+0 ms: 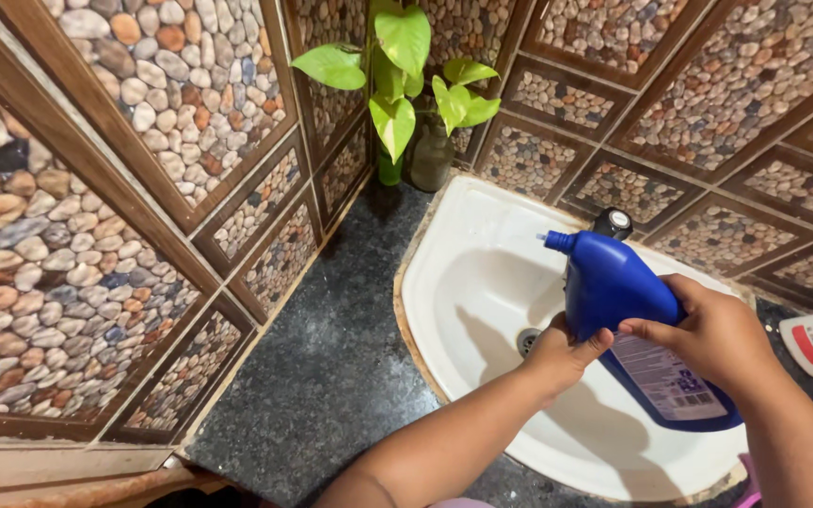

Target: The person scrubs a white bathroom sink with a pink brush, then pours blue liquid cleaner from a bottle into the basin and continues scrubbing the surface and faucet area. The sink remains wet and soapy at the end of the clip.

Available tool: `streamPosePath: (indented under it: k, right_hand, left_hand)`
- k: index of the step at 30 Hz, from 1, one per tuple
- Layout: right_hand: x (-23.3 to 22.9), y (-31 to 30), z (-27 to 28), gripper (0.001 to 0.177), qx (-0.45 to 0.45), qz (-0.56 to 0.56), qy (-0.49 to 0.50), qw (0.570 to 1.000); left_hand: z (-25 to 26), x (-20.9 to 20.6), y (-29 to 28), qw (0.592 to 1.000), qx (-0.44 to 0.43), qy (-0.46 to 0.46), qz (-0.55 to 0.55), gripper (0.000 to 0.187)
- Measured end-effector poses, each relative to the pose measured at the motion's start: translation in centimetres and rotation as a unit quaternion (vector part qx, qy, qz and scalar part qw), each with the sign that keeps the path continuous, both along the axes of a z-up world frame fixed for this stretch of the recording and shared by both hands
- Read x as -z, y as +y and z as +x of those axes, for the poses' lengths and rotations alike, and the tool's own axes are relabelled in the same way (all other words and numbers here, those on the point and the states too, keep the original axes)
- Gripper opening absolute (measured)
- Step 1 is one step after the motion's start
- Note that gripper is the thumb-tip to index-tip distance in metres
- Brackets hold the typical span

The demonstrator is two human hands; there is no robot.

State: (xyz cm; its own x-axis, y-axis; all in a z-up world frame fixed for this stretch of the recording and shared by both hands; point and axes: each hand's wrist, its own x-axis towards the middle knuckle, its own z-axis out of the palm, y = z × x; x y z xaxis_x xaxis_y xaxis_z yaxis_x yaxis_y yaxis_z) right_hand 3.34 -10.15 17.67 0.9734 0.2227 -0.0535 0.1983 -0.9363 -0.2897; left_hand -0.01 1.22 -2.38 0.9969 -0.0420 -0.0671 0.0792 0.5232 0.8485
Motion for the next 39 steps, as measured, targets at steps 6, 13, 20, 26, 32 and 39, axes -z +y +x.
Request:
streamPosePath:
  k: [6,13,20,26,32,39]
  right_hand:
    - [-1.2,0.9,0.5,0.064,-0.02,-0.071,-0.052,0.996]
    - [3.6,-1.6,-0.2,0.066,0.038,0.15,-0.058,0.986]
    - [3.2,-1.1,-0.3,0.077,0.065,0.134,-0.047,0.988]
    - [1.3,0.0,-0.3,0.081,0.078,-0.031,-0.084,0.993]
    - [-0.1,-0.7,0.7,0.078,0.07,-0.059,-0.065,0.994]
    - [-2.3,2.1,0.6,0.066,-0.032,-0.218,-0.04,0.975]
  left_hand:
    - [0.0,-0.1,0.0,0.998,0.021,0.044,0.028,0.074]
    - [0.8,-2.0,1.3,0.999,0.014,0.035,-0.002,0.056]
    - [0.0,-2.8,1.1,0.998,0.042,0.043,-0.002,0.051]
    - [0.0,-2.3,0.4,0.993,0.087,0.032,-0.075,0.051]
    - [1.3,-1.3,-1.4,0.995,0.089,0.039,-0.025,0.048]
    - [0.2,1.9,-3.3,0.977,0.108,0.096,-0.156,0.041]
